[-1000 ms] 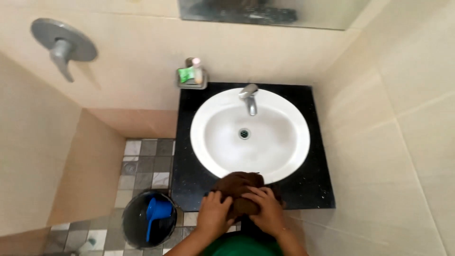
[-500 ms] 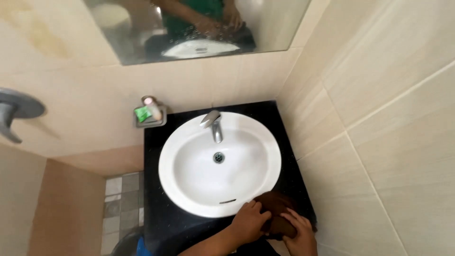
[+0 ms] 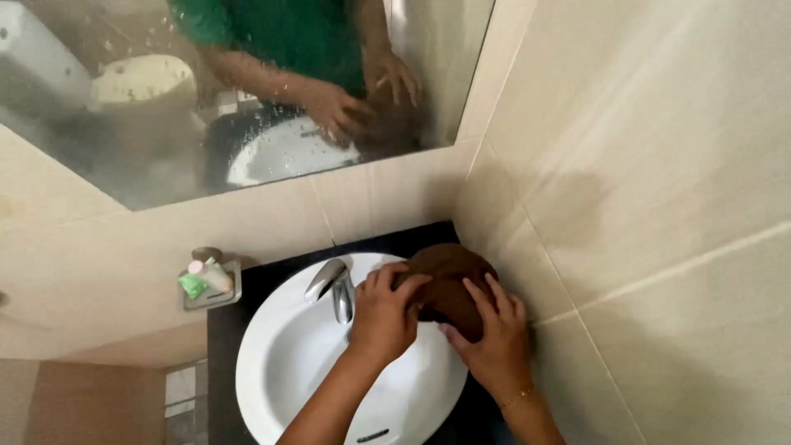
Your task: Cleaning a bathroom sink, countertop, and mirror using a cloth.
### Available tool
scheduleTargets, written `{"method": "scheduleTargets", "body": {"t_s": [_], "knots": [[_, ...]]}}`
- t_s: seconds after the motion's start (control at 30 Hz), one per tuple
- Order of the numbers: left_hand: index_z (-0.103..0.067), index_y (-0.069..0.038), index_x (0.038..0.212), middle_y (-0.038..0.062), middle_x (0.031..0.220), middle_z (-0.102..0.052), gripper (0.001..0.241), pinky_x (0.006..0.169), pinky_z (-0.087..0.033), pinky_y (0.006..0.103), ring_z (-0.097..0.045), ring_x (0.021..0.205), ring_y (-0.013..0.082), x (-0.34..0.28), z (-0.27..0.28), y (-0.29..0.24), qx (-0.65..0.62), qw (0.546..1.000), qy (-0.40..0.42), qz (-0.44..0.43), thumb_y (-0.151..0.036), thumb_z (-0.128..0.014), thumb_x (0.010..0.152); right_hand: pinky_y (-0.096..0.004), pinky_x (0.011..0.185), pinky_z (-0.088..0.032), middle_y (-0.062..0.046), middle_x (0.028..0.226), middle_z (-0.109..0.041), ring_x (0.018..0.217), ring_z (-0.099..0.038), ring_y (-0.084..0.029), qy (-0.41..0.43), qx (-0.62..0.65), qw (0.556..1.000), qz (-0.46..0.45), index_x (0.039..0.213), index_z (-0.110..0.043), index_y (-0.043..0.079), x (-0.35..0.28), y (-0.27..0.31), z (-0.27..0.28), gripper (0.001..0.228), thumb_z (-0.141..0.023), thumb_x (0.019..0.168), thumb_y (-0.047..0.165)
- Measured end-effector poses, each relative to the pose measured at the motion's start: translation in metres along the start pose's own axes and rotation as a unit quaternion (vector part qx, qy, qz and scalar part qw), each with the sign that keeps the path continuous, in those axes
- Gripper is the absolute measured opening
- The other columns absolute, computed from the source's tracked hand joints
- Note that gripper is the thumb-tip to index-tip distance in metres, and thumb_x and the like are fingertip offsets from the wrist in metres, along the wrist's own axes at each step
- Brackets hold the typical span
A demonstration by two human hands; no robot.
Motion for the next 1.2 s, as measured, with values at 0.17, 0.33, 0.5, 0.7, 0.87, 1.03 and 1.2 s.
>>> {"method": "scheduleTargets", "body": {"t_s": [0.17, 0.33, 0.5, 0.7, 0.87, 1.03, 1.2], "knots": [[-0.051, -0.022, 0.150, 0.021, 0.162, -0.033, 0.067, 0.114, -0.026, 0.0613, -0.030, 0.147, 0.0474, 0.005, -0.041, 0.041, 0.026, 0.997, 0.021, 0.075, -0.030, -0.070, 0.086, -0.062, 0.094, -0.048, -0.013, 0.162, -0.039, 0.142, -0.038, -0.041, 0.123, -0.084, 0.989, -0.022, 0.149, -0.052, 0.028, 0.046, -0.010, -0.077, 0.076, -0.073, 0.081, 0.055], [-0.043, -0.026, 0.156, 0.018, 0.168, -0.020, 0.084, 0.115, -0.027, 0.0604, -0.020, 0.148, 0.0520, 0.005, -0.117, 0.105, 0.096, 0.976, 0.082, 0.176, -0.043, -0.078, 0.081, -0.065, 0.113, -0.030, -0.014, 0.172, -0.007, 0.151, -0.012, -0.053, 0.309, -0.107, 0.945, -0.008, 0.160, -0.032, 0.037, 0.052, -0.039, -0.182, 0.085, -0.072, 0.088, 0.054], [-0.029, -0.029, 0.163, 0.027, 0.167, -0.014, 0.090, 0.123, -0.011, 0.0632, -0.013, 0.153, 0.0551, 0.024, -0.133, 0.133, 0.100, 0.959, 0.142, 0.226, -0.058, -0.071, 0.088, -0.064, 0.123, -0.017, -0.017, 0.172, -0.013, 0.153, -0.016, -0.052, 0.342, -0.054, 0.938, 0.021, 0.165, -0.024, 0.040, 0.073, -0.039, -0.206, 0.097, -0.072, 0.081, 0.047], [-0.048, -0.027, 0.150, 0.015, 0.163, -0.030, 0.083, 0.113, -0.022, 0.0708, -0.023, 0.147, 0.0566, 0.041, -0.148, 0.133, 0.093, 0.958, 0.162, 0.218, -0.061, -0.073, 0.078, -0.067, 0.113, -0.034, -0.015, 0.167, -0.026, 0.146, -0.034, -0.050, 0.238, -0.016, 0.971, 0.034, 0.162, -0.032, 0.039, 0.068, -0.052, -0.193, 0.090, -0.071, 0.082, 0.027], [-0.057, -0.022, 0.139, 0.015, 0.153, -0.044, 0.078, 0.093, -0.040, 0.0701, -0.041, 0.130, 0.0554, 0.031, -0.172, 0.101, 0.068, 0.985, 0.121, 0.103, -0.050, -0.074, 0.068, -0.063, 0.098, -0.047, -0.017, 0.162, -0.035, 0.135, -0.047, -0.045, 0.150, -0.052, 0.987, -0.023, 0.157, -0.042, 0.032, 0.019, -0.063, -0.166, 0.080, -0.069, 0.083, 0.024], [-0.061, -0.010, 0.130, 0.026, 0.146, -0.049, 0.069, 0.110, -0.031, 0.0618, -0.046, 0.121, 0.0542, -0.010, -0.174, 0.026, -0.052, 0.995, 0.085, -0.023, -0.031, -0.074, 0.066, -0.058, 0.093, -0.049, -0.017, 0.161, -0.040, 0.134, -0.051, -0.040, 0.053, -0.108, 0.991, -0.061, 0.157, -0.041, 0.030, -0.066, -0.077, -0.118, 0.067, -0.056, 0.093, 0.040], [-0.062, -0.006, 0.122, 0.027, 0.139, -0.050, 0.054, 0.103, -0.037, 0.0616, -0.044, 0.122, 0.0509, -0.087, -0.168, -0.033, -0.199, 0.971, 0.118, -0.066, -0.012, -0.064, 0.069, -0.055, 0.092, -0.051, -0.013, 0.163, -0.039, 0.122, -0.057, -0.039, 0.082, -0.171, 0.975, -0.117, 0.157, -0.037, 0.037, -0.179, -0.102, -0.093, 0.099, -0.077, 0.068, 0.049]]}}
Point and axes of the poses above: each hand's wrist, its own x-axis towards the middle knuckle, its own z-axis out of the back of the hand, y = z × x, the point moved 10 cm from there along x, towards the middle knuckle
